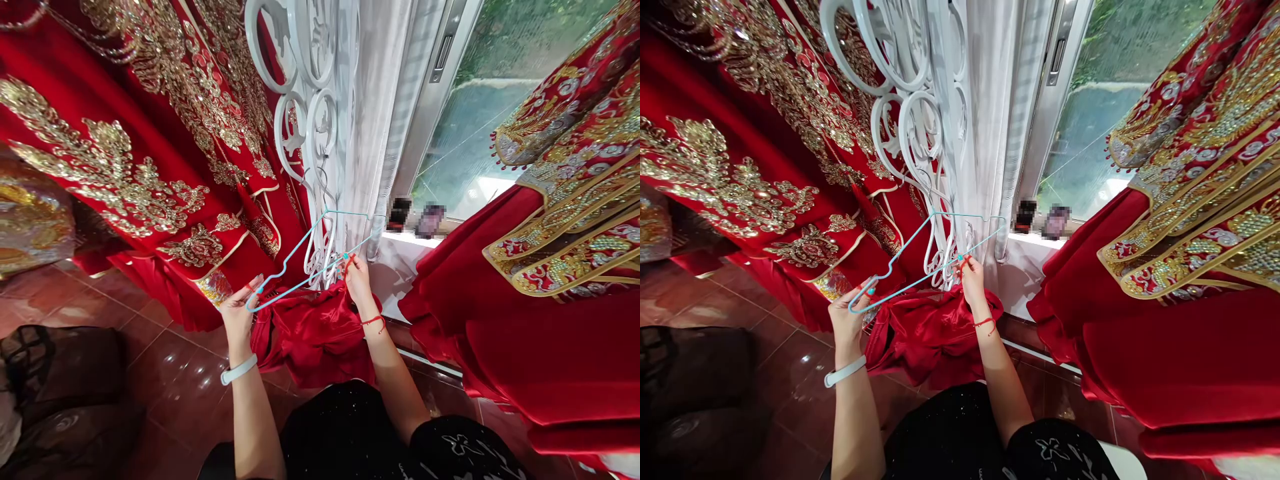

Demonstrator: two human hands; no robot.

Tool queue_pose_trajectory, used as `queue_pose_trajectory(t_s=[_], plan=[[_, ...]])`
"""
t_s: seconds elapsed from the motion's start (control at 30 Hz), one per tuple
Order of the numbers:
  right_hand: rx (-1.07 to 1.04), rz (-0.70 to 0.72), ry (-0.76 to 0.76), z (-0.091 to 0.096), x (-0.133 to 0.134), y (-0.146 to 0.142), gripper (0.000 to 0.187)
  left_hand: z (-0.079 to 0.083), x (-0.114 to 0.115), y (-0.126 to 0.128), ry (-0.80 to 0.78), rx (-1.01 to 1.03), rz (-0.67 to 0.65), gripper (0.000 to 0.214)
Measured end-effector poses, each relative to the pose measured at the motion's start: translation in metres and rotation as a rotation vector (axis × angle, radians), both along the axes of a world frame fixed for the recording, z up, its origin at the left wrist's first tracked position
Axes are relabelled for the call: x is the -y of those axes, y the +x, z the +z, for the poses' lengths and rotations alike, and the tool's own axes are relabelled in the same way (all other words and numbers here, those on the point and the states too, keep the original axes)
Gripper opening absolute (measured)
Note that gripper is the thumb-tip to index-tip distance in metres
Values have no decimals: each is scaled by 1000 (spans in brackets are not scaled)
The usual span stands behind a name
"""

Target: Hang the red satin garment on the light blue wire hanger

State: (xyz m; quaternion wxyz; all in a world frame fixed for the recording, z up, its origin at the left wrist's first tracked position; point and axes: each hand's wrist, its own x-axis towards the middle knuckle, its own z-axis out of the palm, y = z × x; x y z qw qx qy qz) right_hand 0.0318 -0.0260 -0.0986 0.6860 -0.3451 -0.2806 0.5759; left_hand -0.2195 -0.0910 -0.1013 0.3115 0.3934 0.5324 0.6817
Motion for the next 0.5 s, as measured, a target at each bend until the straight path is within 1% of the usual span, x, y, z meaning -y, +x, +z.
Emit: queue_pose_trajectory(t_s=[0.07,0.2,0.27,0.37,0.43,0.5], plan=[[13,3,-1,2,4,3,28,2,5,-1,-12,-19,-25,34],[90,15,-4,7,12,10,28,8,21,-6,-115,-95,-186,33],[137,18,1,9,18,13,27,14,30,-8,-162,-130,-241,33],[208,38,12,13,26,18,26,19,43,-12,-203,-140,-286,32],[238,61,19,16,31,23,28,19,50,-14,-220,-126,-300,31],[247,67,22,20,35,29,29,16,54,-17,-196,-99,-257,33]])
